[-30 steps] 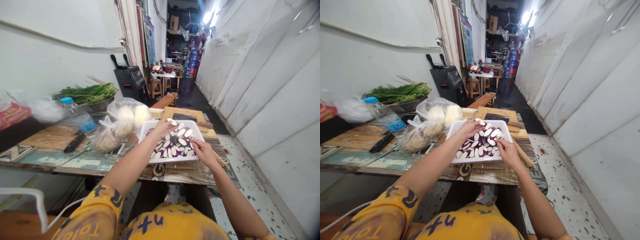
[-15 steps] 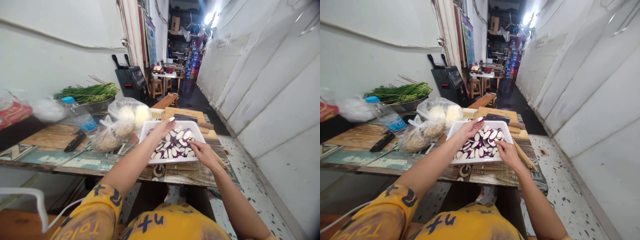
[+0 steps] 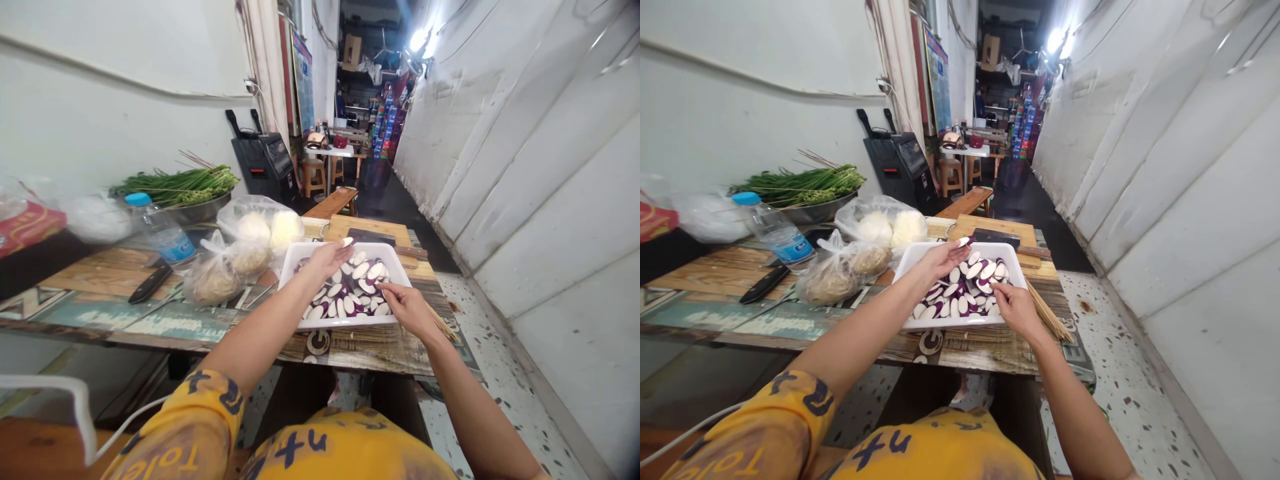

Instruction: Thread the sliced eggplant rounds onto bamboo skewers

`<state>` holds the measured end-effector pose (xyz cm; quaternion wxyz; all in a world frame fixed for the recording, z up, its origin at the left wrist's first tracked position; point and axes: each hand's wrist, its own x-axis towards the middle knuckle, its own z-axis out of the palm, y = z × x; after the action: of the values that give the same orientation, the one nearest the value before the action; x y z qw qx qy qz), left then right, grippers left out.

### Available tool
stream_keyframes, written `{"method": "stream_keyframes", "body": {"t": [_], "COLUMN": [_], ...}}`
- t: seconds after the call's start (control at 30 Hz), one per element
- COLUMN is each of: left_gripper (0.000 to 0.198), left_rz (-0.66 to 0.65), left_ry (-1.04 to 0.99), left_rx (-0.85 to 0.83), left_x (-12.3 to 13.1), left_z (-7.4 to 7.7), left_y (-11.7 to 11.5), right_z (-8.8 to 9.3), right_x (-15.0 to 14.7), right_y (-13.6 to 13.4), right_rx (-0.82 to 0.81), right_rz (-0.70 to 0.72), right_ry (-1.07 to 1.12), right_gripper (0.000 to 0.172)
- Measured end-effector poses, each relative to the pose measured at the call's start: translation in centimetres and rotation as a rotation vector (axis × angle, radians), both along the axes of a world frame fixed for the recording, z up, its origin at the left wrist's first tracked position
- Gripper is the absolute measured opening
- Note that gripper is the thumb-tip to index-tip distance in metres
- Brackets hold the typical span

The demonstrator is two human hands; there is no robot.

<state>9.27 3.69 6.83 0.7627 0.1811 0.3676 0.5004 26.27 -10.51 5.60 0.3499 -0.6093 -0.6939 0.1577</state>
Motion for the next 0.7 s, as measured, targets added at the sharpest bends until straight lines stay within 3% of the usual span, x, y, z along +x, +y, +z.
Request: {"method": "stream_keyframes", "body": {"t": [0.17,0.7], "left_gripper": [0.012,0.007], "left_rz": [0.046,-0.02], "left_ry": [-0.031,-0.029], "left_rx": [-0.007,0.046], "left_x": [0.01,0.46], "left_z": [0.25,0.23], "left_y": [-0.17,-0.9], "right_z": [0.03,-0.18], "right_x": [0.02,0.07], "right_y": [-0.01,0.07], "right_rx": [0.014,0.028], "right_rz": [0.008,-0.016], "right_ry": [-0.001,-0.036], "right_gripper": [0.031,0.032]}}
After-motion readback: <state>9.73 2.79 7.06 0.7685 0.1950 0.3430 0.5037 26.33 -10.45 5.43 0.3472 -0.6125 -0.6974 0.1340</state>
